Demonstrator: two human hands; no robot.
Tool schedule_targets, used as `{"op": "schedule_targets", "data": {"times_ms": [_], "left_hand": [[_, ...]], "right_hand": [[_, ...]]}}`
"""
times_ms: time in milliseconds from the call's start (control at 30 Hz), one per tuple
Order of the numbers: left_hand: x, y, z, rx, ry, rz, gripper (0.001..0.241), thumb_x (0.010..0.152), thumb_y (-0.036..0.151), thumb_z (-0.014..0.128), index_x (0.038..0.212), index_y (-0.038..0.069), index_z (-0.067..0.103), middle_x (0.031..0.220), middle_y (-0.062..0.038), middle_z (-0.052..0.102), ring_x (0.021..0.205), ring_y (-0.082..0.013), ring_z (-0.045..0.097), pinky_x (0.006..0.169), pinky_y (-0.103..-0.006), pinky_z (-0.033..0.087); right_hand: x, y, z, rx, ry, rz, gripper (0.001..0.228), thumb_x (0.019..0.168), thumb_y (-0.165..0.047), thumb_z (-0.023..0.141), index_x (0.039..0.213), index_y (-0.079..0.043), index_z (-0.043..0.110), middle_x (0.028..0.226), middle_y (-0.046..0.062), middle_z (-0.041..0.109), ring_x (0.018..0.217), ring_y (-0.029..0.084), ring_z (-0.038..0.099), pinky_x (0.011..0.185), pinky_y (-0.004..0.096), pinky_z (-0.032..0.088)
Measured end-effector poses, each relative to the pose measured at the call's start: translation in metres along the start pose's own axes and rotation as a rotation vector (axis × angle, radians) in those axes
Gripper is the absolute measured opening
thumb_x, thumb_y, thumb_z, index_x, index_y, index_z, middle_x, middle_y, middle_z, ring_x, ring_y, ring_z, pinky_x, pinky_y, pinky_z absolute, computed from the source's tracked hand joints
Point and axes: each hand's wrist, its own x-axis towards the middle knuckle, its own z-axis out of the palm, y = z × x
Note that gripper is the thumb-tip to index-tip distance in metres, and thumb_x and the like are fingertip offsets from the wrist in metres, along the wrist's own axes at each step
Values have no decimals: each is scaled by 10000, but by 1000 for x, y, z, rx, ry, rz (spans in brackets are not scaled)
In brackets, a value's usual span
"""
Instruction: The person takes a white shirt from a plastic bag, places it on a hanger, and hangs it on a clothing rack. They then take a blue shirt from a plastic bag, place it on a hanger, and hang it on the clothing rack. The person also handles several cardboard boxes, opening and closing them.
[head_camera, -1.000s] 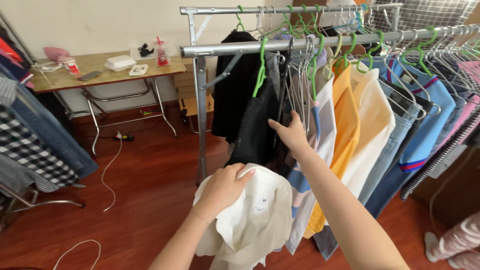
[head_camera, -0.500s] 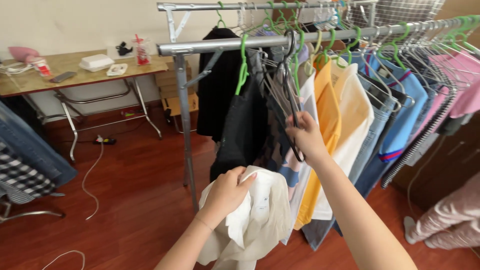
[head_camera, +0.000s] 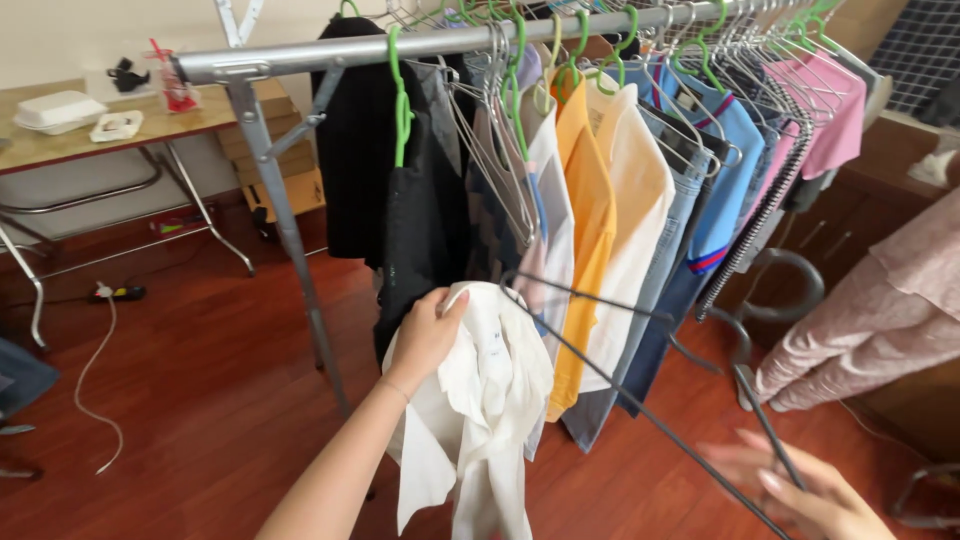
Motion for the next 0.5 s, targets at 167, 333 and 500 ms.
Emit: {"op": "schedule_targets", "data": {"times_ms": [167, 333, 500], "left_hand": [[2, 14, 18, 51, -60, 96, 414, 1007, 471, 575, 1198, 163, 774, 918, -41, 764, 829, -234, 684, 741, -361, 465], [-35, 51, 46, 384, -244, 291, 287, 973, 373, 676, 1224, 271, 771, 1026, -187, 800, 993, -429, 738, 784, -483, 533], [-70, 49, 103, 361, -215, 659, 496, 1029, 445, 606, 1430, 172, 709, 909, -228, 782, 827, -479, 725, 711, -585, 565]], "right_hand": [[43, 109, -66, 238, -607, -396, 574, 970, -13, 783, 1512, 59, 607, 1420, 436, 809, 1325, 568, 758, 1059, 709, 566], [14, 79, -5, -151, -190, 59, 581, 861, -97, 776, 1428, -19, 874, 1426, 116, 980, 1404, 230, 810, 1155, 429, 460], [51, 140, 24, 408, -570, -249, 567, 909, 45, 777, 1464, 57, 664, 1379, 423, 810, 1350, 550, 708, 1167, 676, 433]]}}
